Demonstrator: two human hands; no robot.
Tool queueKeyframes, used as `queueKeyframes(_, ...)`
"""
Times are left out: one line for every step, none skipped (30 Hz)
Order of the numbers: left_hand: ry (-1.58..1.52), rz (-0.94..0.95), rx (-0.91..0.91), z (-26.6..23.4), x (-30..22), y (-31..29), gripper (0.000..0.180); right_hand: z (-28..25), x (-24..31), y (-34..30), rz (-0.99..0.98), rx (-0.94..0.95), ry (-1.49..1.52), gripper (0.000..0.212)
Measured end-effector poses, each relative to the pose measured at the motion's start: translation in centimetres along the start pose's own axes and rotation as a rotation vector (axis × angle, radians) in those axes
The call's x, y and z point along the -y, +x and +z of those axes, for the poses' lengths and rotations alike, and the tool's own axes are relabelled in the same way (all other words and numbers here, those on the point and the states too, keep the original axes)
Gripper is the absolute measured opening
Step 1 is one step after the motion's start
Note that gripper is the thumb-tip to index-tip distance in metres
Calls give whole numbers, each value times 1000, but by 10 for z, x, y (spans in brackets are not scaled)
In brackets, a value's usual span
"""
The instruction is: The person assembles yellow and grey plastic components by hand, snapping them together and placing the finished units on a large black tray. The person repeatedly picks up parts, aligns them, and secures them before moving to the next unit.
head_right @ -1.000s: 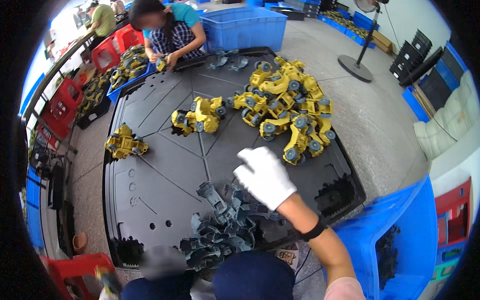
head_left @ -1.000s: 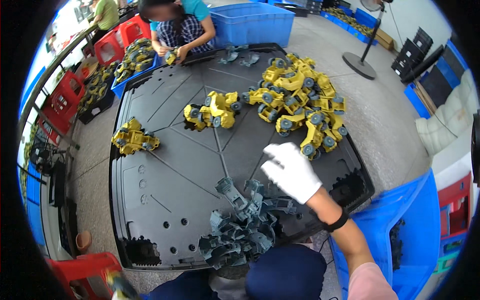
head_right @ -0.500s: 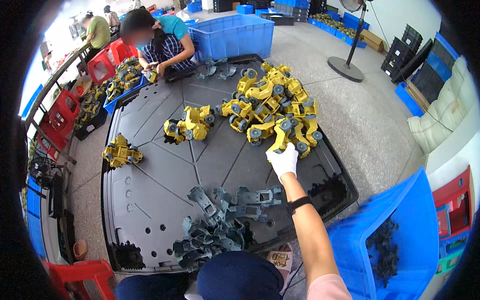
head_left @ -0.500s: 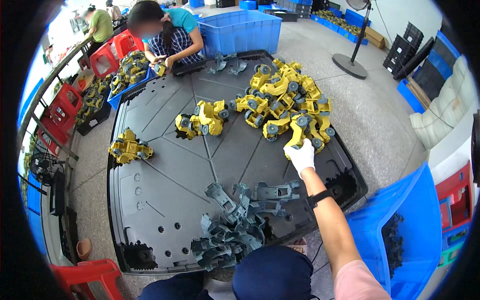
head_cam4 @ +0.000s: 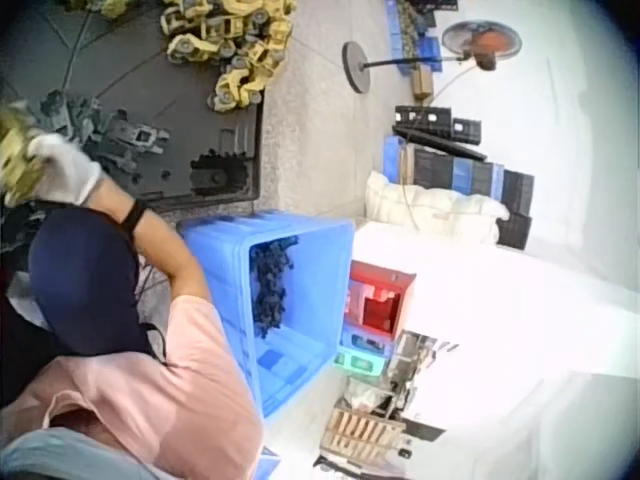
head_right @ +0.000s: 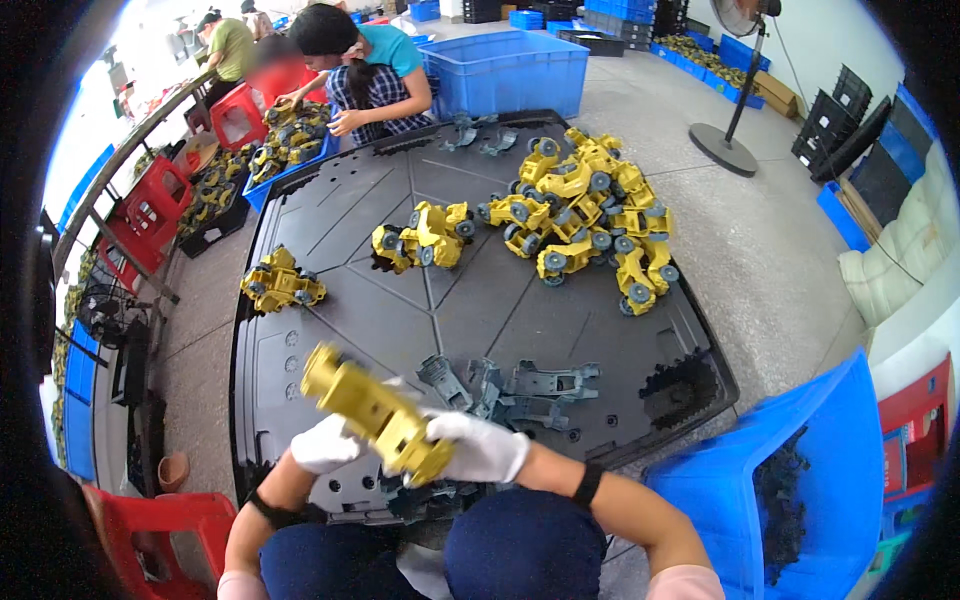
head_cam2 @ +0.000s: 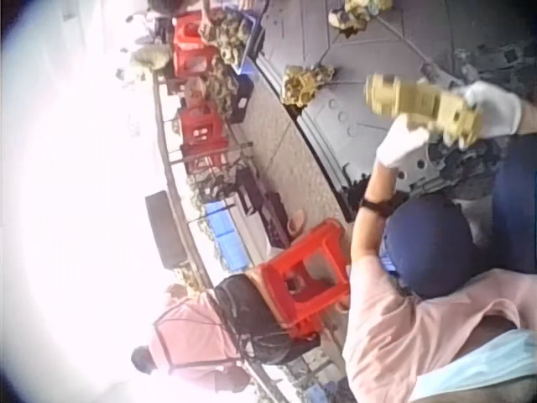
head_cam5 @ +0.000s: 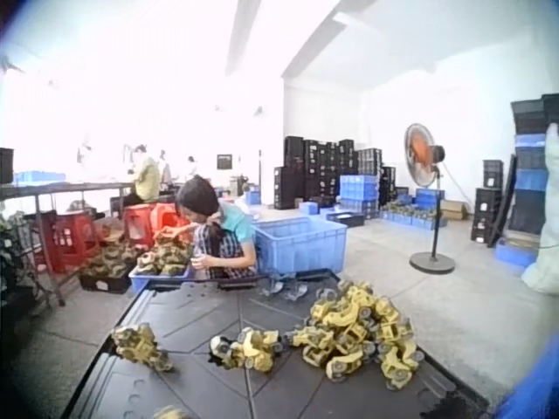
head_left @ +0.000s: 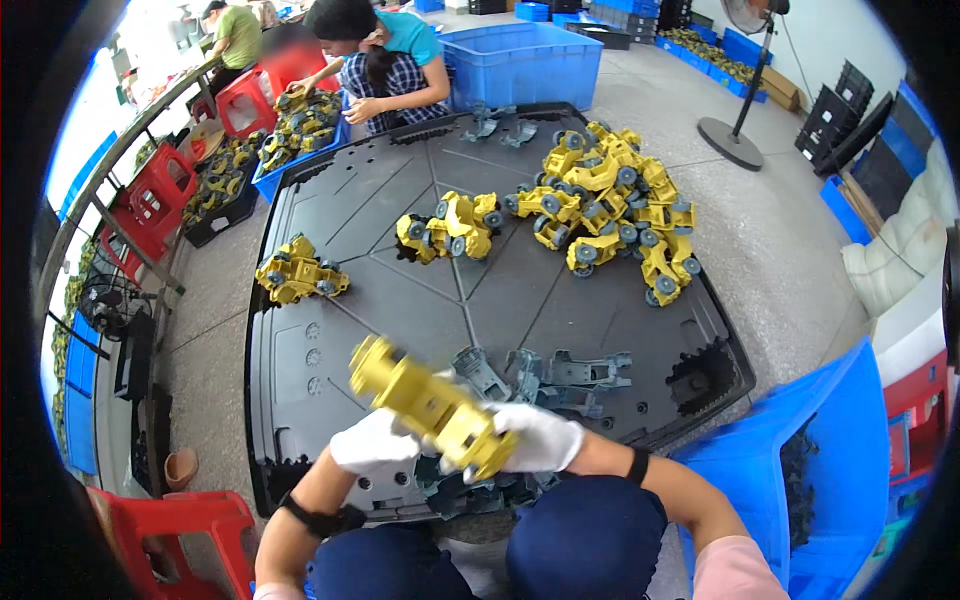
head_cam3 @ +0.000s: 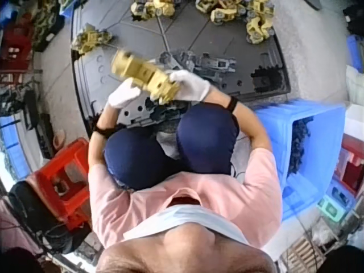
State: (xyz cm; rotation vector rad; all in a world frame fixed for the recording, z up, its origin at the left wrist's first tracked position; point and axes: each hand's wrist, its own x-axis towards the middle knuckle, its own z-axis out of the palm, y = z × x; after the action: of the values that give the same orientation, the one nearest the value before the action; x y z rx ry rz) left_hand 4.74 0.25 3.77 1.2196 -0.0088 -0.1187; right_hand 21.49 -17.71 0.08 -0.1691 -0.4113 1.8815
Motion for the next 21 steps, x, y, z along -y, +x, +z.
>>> queueKeyframes(-218,153,18,10,4,20,97,0,-7,1,44,7,-5,59)
queueKeyframes(-291,193,36,10,11,31,92,1,-7,0,37,68,121,58)
queueKeyframes(-363,225,40,9,16,37,87,0,-8,-2,28,-15,77,58)
queueKeyframes(-437,258,45,9,19,41,83,0,-7,-6,21,-99,33,58)
queueKeyframes(-429,281,27,10,18,39,70,5,-2,-20,19,-293,-313,54)
queueKeyframes(-475,331,16,7,24,41,79,22,7,-35,21,-487,-657,50)
queueKeyframes(-474,315,-6,6,22,37,76,22,9,-47,31,-674,-1136,39)
queueKeyframes(-471,298,-42,1,20,30,73,27,21,-61,-161,-725,-1678,30)
queueKeyframes(-483,301,-129,2,20,22,71,12,24,-79,-351,-879,-1698,27)
queueKeyframes(-513,330,-169,0,22,18,71,10,30,-92,-420,-1094,-1340,23)
queueKeyframes(-538,326,-209,-2,25,12,70,10,40,-102,-411,-1313,-1685,22)
queueKeyframes(-562,322,-232,-1,25,11,69,-1,52,-121,-433,-1298,-2235,30)
queueKeyframes(-543,288,-253,0,27,11,68,-11,54,-129,-307,-1286,-2325,34)
queueKeyframes(-522,253,-275,1,28,10,67,-20,55,-133,-176,-1267,-2408,39)
queueKeyframes(-500,218,-300,2,28,8,65,-31,54,-131,-111,-1187,-2472,41)
queueKeyframes(-485,190,-291,2,30,10,65,-39,57,-128,-46,-1107,-2543,43)
queueKeyframes(-470,162,-283,2,34,12,65,-47,54,-126,52,-1051,-2557,46)
queueKeyframes(-448,138,-288,4,32,13,65,-56,56,-119,46,-984,-2592,46)
queueKeyframes(-405,92,-348,8,30,13,62,-60,61,-117,97,-961,-2533,45)
queueKeyframes(-440,45,-374,14,25,14,62,-63,67,-117,147,-937,-2473,44)
queueKeyframes(-419,24,-358,13,26,15,62,-63,71,-116,153,-943,-2496,43)
